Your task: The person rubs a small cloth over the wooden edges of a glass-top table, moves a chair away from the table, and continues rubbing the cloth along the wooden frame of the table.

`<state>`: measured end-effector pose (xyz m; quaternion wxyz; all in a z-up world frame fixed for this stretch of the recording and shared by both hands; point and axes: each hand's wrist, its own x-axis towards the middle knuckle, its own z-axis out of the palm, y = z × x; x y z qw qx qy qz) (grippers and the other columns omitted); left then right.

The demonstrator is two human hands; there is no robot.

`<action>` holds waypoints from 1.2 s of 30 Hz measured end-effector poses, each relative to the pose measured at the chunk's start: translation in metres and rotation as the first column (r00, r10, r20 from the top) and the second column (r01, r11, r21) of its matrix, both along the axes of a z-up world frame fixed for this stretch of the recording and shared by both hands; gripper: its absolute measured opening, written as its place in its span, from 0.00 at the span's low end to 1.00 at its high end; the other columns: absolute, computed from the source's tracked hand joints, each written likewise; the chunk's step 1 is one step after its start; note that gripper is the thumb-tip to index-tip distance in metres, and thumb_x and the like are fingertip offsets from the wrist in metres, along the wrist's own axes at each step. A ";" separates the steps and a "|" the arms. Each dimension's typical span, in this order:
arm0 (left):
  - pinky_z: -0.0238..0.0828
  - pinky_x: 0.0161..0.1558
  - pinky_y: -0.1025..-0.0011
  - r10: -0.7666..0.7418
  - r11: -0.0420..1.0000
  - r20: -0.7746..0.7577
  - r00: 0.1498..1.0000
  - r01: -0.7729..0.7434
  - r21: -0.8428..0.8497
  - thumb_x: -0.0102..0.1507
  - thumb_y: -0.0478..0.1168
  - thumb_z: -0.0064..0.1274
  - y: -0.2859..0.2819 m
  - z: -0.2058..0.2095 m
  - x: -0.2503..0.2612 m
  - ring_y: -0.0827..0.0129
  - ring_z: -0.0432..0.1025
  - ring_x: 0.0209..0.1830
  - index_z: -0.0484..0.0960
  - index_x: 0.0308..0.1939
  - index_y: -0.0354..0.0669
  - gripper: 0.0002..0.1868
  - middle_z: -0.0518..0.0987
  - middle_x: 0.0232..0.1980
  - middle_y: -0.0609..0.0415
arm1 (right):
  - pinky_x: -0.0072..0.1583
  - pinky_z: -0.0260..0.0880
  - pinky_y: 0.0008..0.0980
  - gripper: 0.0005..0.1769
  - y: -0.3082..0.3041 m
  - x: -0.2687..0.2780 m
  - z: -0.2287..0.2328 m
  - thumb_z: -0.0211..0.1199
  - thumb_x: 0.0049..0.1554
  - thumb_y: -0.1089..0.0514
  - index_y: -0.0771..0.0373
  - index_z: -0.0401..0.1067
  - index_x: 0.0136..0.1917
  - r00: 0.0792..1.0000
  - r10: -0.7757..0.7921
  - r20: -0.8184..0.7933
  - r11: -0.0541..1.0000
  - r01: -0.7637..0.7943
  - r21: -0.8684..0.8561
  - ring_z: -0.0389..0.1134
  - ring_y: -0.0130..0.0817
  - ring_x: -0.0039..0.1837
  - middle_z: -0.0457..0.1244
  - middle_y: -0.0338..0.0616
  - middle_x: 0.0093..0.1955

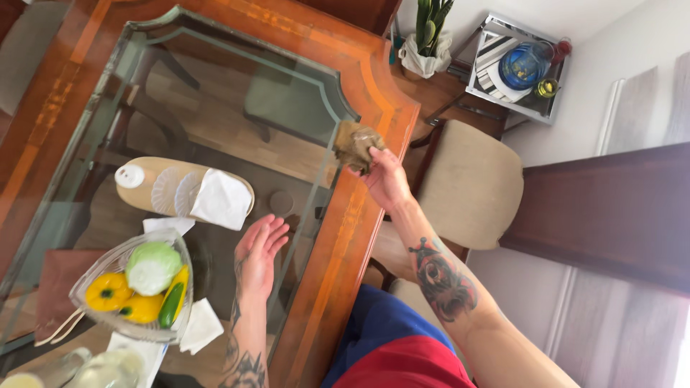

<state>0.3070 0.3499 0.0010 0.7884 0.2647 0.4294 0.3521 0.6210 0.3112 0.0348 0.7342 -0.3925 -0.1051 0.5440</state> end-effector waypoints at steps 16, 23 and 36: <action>0.72 0.59 0.64 -0.233 0.972 0.134 0.963 0.225 0.071 0.68 0.46 0.52 -0.042 0.024 0.036 0.60 0.72 0.63 0.69 0.69 0.37 0.28 0.75 0.65 0.44 | 0.56 0.74 0.38 0.18 -0.077 -0.032 0.041 0.52 0.65 0.54 0.66 0.70 0.64 0.999 0.036 -0.023 0.993 -0.039 -0.109 0.72 0.36 0.56 0.69 0.46 0.58; 0.68 0.65 0.63 -0.415 0.905 0.243 0.877 0.372 0.205 0.68 0.47 0.53 -0.024 0.040 0.106 0.66 0.68 0.68 0.67 0.72 0.39 0.31 0.73 0.68 0.49 | 0.55 0.73 0.35 0.18 -0.055 -0.004 0.048 0.53 0.69 0.54 0.70 0.71 0.64 0.954 0.299 0.008 0.952 -0.298 -0.070 0.72 0.33 0.55 0.70 0.47 0.56; 0.73 0.64 0.61 -0.191 0.980 0.343 0.920 0.157 0.124 0.67 0.38 0.61 0.088 0.014 0.277 0.60 0.76 0.59 0.76 0.63 0.31 0.23 0.81 0.59 0.46 | 0.50 0.74 0.31 0.15 0.091 0.169 0.007 0.60 0.64 0.56 0.67 0.72 0.61 0.852 0.510 0.120 0.841 -0.464 -0.279 0.72 0.27 0.52 0.70 0.40 0.53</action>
